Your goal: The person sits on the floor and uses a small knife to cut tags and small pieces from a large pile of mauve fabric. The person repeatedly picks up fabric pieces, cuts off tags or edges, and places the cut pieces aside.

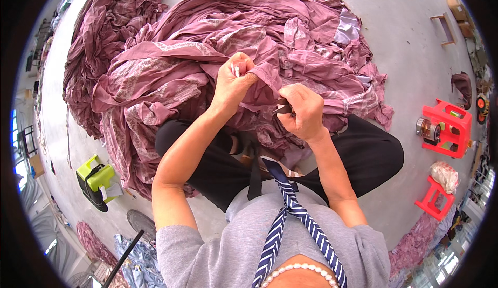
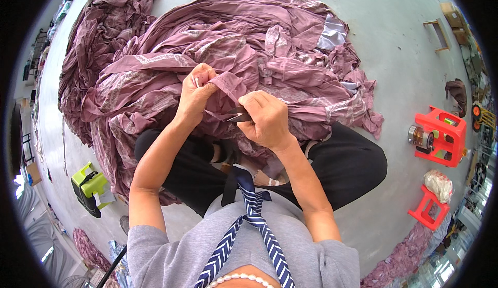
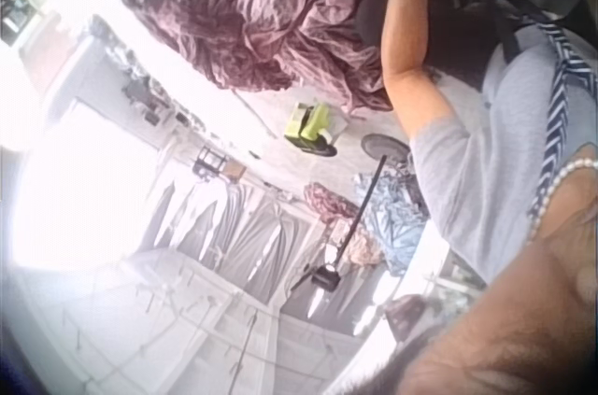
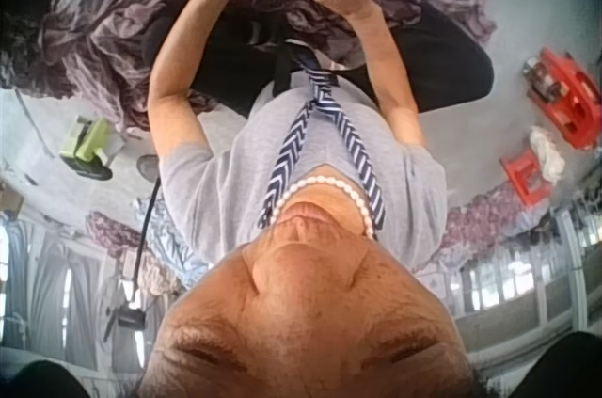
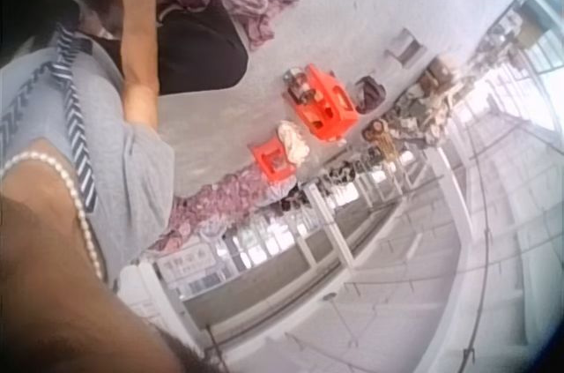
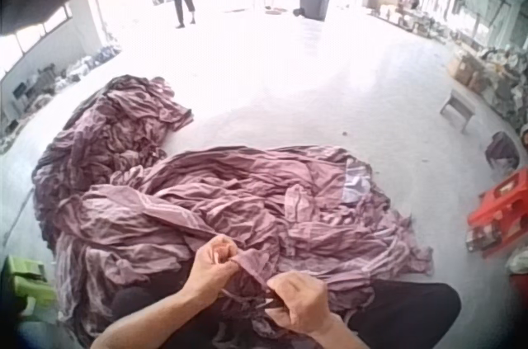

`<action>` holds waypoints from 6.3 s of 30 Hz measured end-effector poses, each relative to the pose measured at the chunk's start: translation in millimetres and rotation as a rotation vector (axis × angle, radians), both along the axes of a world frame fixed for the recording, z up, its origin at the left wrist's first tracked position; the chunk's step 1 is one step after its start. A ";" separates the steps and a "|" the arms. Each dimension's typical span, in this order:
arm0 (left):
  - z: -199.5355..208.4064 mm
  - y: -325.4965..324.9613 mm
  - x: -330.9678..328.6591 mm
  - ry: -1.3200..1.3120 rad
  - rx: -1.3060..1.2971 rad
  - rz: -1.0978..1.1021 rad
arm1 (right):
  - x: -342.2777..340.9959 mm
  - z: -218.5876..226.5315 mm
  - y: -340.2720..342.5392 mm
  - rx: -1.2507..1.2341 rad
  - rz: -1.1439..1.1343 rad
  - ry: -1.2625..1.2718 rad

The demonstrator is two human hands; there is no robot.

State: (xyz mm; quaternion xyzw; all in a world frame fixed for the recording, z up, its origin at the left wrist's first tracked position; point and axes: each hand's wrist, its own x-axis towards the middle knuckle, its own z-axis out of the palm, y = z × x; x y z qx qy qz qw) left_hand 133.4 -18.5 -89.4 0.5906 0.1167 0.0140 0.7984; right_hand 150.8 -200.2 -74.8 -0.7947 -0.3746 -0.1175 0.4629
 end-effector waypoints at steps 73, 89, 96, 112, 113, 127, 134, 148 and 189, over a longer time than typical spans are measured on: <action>45.2 -4.7 1.8 0.370 -0.057 -0.328 | 14.0 -1.0 -10.7 0.494 0.049 1.008; 31.7 4.8 0.5 0.363 -0.347 -0.239 | -4.7 26.1 -7.5 -0.080 -0.204 0.305; 34.6 3.6 -0.7 0.366 -0.310 -0.201 | -4.4 28.3 -0.9 -0.159 -0.228 0.239; 35.0 2.8 -2.5 0.350 -0.162 -0.174 | 0.2 31.1 -1.2 -0.195 -0.240 0.127; 35.8 2.3 -2.1 0.353 -0.155 -0.170 | 0.0 30.4 -1.1 -0.196 -0.240 0.118; 35.7 1.1 -2.6 0.316 -0.159 -0.154 | 1.9 30.6 0.9 -0.197 -0.230 0.076; 37.2 -0.2 -3.2 0.299 -0.081 -0.155 | 3.3 31.5 1.9 -0.210 -0.227 0.057; 40.7 1.9 -4.1 0.299 -0.093 -0.171 | 5.7 28.1 0.6 -0.188 -0.216 0.030; 64.4 44.7 -6.7 0.042 0.002 -0.734 | -66.8 -125.9 23.0 0.155 0.271 0.724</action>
